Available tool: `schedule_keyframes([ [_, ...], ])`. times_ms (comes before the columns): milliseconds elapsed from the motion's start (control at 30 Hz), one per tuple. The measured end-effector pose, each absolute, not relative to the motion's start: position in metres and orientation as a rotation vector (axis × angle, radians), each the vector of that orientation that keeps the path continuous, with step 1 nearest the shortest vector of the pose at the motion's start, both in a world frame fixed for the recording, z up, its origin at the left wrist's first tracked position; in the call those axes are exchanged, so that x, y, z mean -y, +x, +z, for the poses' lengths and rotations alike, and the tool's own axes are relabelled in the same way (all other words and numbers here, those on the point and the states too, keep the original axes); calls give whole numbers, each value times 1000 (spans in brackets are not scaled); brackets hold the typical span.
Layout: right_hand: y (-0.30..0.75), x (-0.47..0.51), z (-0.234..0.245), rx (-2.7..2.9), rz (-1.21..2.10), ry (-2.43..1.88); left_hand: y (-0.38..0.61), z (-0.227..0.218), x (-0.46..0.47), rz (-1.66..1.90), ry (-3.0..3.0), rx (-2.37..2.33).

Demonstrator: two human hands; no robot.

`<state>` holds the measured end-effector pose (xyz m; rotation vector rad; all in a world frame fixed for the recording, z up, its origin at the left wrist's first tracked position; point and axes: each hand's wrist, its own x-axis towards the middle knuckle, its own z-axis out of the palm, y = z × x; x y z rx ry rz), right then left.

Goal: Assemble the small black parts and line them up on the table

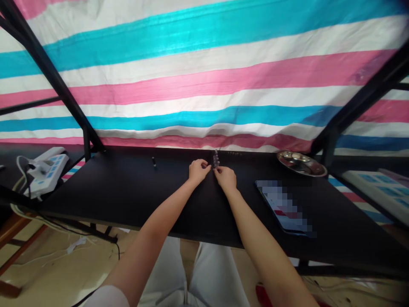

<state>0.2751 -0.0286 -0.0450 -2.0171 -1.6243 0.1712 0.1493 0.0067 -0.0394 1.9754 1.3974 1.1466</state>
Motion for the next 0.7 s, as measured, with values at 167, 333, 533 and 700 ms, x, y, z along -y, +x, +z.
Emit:
schedule_keyframes([
  [167, 274, 28, -43, 1636, 177, -2031, 150, -37, -1, 1048, 2059, -1477],
  [333, 274, 29, -42, 1641, 184, -2020, 150, -36, -1, 1062, 2000, -1474],
  [533, 274, 30, -43, 1642, 191, -2030, 152, -33, 2, 969, 2066, -1490],
  [700, 274, 30, -43, 1642, 180, -2027, 153, -32, 3, 892, 2112, -1552],
])
